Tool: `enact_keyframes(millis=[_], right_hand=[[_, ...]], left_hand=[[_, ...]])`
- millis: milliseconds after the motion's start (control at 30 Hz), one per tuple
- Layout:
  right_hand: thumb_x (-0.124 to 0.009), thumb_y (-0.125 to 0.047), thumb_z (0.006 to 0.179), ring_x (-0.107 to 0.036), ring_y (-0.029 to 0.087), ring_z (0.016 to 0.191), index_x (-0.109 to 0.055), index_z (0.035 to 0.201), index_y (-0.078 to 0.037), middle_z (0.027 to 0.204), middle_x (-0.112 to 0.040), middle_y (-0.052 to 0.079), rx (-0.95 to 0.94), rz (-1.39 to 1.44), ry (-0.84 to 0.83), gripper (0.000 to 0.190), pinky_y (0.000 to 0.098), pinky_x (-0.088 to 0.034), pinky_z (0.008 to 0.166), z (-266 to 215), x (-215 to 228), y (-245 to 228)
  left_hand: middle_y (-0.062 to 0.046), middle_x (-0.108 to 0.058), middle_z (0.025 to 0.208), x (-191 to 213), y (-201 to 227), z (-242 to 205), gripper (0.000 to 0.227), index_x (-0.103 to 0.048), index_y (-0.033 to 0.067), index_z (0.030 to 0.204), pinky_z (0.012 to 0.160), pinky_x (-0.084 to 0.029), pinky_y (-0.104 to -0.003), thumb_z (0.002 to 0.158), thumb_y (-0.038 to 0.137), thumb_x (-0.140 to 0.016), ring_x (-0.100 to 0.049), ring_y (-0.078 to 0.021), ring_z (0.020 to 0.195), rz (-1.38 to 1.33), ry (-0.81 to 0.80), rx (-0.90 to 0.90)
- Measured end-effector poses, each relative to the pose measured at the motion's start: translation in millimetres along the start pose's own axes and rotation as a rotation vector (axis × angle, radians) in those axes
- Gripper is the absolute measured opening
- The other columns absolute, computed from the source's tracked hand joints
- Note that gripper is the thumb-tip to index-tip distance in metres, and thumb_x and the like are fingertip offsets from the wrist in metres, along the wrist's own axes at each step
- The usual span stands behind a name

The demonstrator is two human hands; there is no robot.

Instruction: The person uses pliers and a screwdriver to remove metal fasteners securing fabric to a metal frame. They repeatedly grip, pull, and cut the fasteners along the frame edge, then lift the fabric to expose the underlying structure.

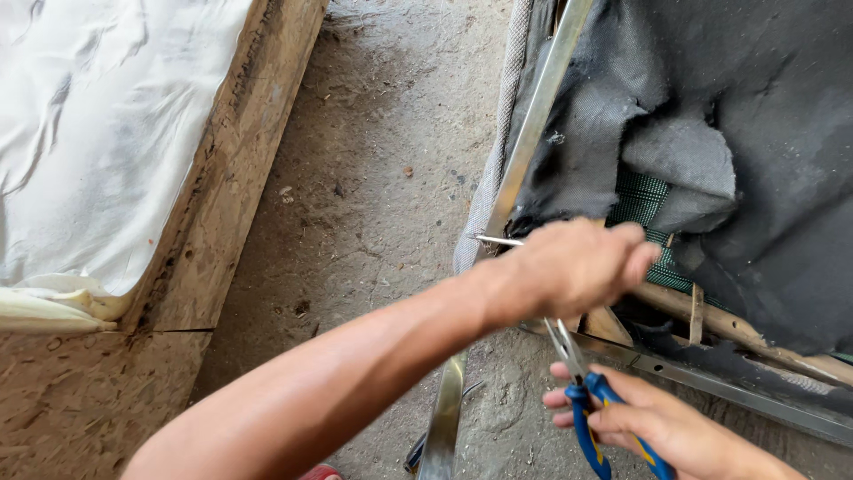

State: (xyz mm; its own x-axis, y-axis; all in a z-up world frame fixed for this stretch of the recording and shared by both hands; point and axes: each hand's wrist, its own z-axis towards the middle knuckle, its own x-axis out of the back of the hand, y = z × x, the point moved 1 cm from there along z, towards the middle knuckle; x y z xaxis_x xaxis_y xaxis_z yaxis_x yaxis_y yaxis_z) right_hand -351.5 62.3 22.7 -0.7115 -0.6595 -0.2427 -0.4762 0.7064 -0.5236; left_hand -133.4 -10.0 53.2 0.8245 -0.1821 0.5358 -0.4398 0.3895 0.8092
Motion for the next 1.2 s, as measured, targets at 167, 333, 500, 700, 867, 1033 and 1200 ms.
enact_keyframes(millis=[167, 333, 500, 700, 867, 1033, 1200], right_hand=[[-0.059, -0.004, 0.084, -0.065, 0.020, 0.128, -0.040, 0.153, -0.015, 0.137, -0.064, 0.011, -0.067, -0.079, -0.105, 0.073, 0.0344, -0.049, 0.109, 14, 36, 56], [-0.062, -0.007, 0.095, -0.064, 0.018, 0.112, -0.039, 0.155, -0.016, 0.135, -0.070, 0.011, -0.162, -0.015, -0.177, 0.065, 0.0304, -0.049, 0.101, 45, 62, 116], [-0.065, -0.009, 0.090, -0.071, 0.015, 0.120, -0.043, 0.152, -0.016, 0.133, -0.069, 0.008, -0.193, -0.055, -0.172, 0.066, 0.0268, -0.052, 0.105, 77, 68, 160], [-0.063, -0.008, 0.088, -0.068, 0.016, 0.118, -0.041, 0.154, -0.017, 0.134, -0.068, 0.008, -0.155, -0.092, -0.181, 0.071, 0.0287, -0.053, 0.103, 85, 63, 163], [-0.062, -0.007, 0.085, -0.066, 0.017, 0.116, -0.039, 0.155, -0.017, 0.135, -0.067, 0.008, -0.103, -0.014, -0.213, 0.074, 0.0303, -0.054, 0.101, 48, 48, 126], [-0.057, -0.005, 0.084, -0.062, 0.016, 0.113, -0.039, 0.156, -0.019, 0.132, -0.068, 0.006, -0.162, -0.076, -0.055, 0.075, 0.0298, -0.050, 0.096, 6, 6, 54], [-0.060, -0.009, 0.082, -0.070, 0.019, 0.115, -0.043, 0.150, -0.018, 0.124, -0.072, 0.008, -0.088, 0.001, 0.031, 0.071, 0.0332, -0.055, 0.098, -13, -39, -13]], left_hand=[[-0.018, -0.072, 0.071, -34, -9, 5, 0.045, -0.061, 0.0052, 0.097, 0.064, -0.056, -0.050, 0.107, 0.039, -0.034, -0.071, -0.0384, 0.066, 0.190, -0.242, -0.022], [-0.012, -0.072, 0.065, -55, -20, 0, 0.048, -0.059, 0.0038, 0.099, 0.053, -0.054, -0.046, 0.107, 0.042, -0.030, -0.071, -0.0298, 0.056, 0.356, -0.422, 0.007], [-0.007, -0.066, 0.060, -59, -15, -7, 0.051, -0.057, 0.0045, 0.101, 0.049, -0.053, -0.044, 0.108, 0.046, -0.027, -0.069, -0.0246, 0.052, 0.444, -0.514, 0.025], [-0.011, -0.067, 0.063, -30, -7, -5, 0.045, -0.056, 0.0057, 0.100, 0.059, -0.055, -0.048, 0.100, 0.049, -0.044, -0.070, -0.0308, 0.059, 0.193, -0.331, -0.066], [-0.022, -0.075, 0.108, 41, -15, 23, 0.055, -0.061, 0.0015, 0.110, 0.084, -0.058, -0.045, 0.098, 0.054, -0.050, -0.074, -0.0345, 0.102, -0.139, 0.018, -0.057], [-0.014, -0.068, 0.099, 106, -38, 11, 0.059, -0.063, 0.0002, 0.113, 0.082, -0.059, -0.042, 0.101, 0.056, -0.051, -0.066, -0.0242, 0.095, -0.394, 0.116, 0.105], [-0.009, -0.071, 0.082, 116, -53, -17, 0.050, -0.071, 0.0012, 0.099, 0.065, -0.056, -0.042, 0.099, 0.048, -0.056, -0.064, -0.0232, 0.071, -0.025, -0.091, 0.461]])
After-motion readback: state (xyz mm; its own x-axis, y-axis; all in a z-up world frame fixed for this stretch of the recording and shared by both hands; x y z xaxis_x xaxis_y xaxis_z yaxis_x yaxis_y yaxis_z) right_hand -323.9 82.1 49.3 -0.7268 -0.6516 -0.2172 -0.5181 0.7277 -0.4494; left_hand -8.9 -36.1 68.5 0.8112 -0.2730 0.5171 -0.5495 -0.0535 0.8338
